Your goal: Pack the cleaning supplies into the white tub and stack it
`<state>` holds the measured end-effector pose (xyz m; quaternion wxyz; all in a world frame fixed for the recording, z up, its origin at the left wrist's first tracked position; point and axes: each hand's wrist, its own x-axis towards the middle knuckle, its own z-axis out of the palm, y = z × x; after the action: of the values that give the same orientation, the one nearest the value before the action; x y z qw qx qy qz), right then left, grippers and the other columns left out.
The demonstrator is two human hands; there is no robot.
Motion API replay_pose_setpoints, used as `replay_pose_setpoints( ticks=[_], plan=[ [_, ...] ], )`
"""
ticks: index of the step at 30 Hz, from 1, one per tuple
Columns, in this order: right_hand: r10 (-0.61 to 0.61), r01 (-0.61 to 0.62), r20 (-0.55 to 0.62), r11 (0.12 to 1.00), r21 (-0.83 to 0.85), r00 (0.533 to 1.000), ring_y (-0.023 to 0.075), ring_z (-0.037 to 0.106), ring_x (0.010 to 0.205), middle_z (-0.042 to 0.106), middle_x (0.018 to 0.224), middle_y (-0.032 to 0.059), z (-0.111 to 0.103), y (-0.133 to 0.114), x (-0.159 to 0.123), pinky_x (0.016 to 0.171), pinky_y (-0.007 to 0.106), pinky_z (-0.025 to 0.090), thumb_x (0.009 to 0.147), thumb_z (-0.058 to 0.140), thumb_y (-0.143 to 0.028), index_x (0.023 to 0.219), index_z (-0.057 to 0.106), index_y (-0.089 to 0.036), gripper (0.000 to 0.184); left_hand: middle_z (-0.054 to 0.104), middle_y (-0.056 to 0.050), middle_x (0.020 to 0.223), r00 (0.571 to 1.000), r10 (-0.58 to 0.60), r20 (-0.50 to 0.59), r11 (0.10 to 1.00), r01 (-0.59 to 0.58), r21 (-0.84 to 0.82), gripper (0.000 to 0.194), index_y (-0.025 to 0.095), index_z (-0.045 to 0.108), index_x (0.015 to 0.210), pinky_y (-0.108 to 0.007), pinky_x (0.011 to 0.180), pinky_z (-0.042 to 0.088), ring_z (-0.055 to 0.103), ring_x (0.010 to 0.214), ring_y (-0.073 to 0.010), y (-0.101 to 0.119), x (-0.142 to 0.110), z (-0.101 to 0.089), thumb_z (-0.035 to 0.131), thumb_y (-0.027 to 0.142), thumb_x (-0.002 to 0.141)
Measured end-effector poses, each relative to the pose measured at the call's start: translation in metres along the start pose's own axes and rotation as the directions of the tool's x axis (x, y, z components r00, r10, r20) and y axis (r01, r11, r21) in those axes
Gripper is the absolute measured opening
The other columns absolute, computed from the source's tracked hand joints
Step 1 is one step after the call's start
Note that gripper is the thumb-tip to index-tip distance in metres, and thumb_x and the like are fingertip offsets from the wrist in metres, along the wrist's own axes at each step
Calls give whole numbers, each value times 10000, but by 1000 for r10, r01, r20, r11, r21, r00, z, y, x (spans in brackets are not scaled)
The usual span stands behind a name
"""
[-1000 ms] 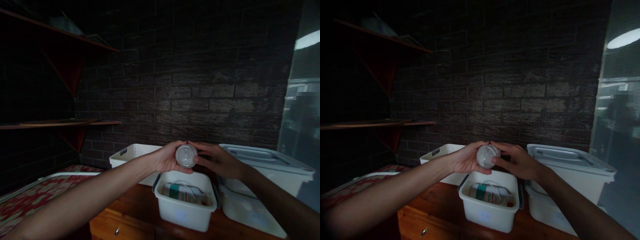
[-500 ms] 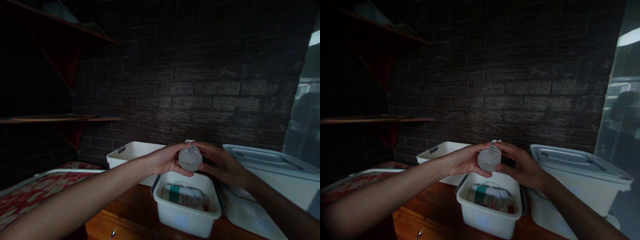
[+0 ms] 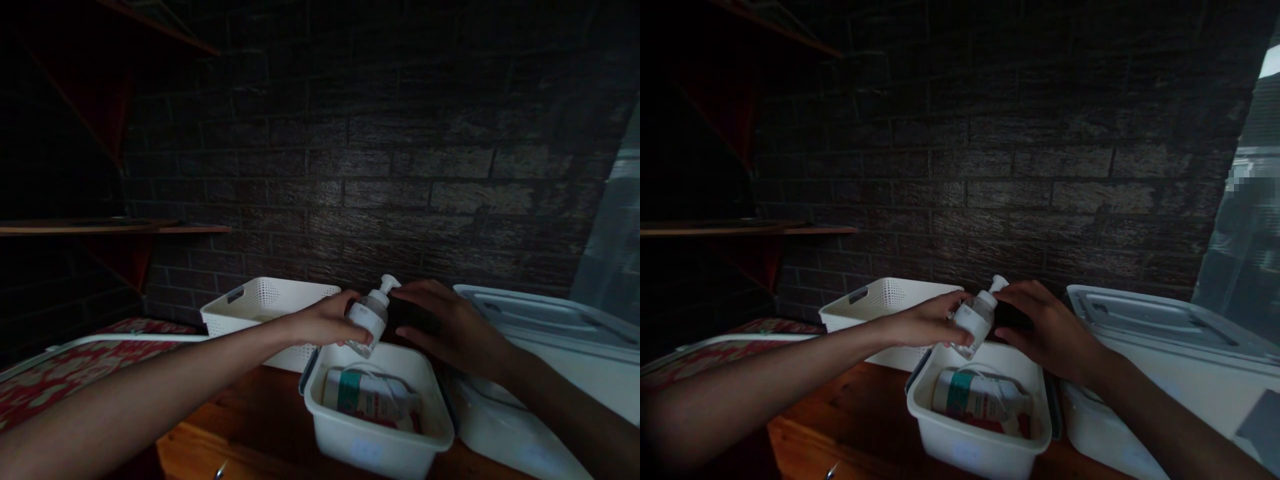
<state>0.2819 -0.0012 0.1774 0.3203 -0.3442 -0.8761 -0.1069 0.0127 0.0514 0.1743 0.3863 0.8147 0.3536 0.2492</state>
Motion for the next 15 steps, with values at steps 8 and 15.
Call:
replay_pose_setpoints(
  ticks=[8,15],
  plan=[
    [70,-50,258,995,-81,964,328,578,1286,626,1396,131,14,5,6,1103,496,453,927,652,-328,1415,603,-231,500,721,-32,869,987,135,86,858,-160,488,523,170,704,1093,-268,600,421,655,743,-216,1,-10,1,825,359,620],
    [119,-189,466,976,106,877,262,702,1008,767,1100,59,29,-3,-6,907,346,494,919,634,-262,1128,753,-241,241,722,-22,866,963,86,254,875,-195,443,525,165,708,1115,-255,582,403,640,721,-193,-12,-14,5,818,326,628]
  ],
)
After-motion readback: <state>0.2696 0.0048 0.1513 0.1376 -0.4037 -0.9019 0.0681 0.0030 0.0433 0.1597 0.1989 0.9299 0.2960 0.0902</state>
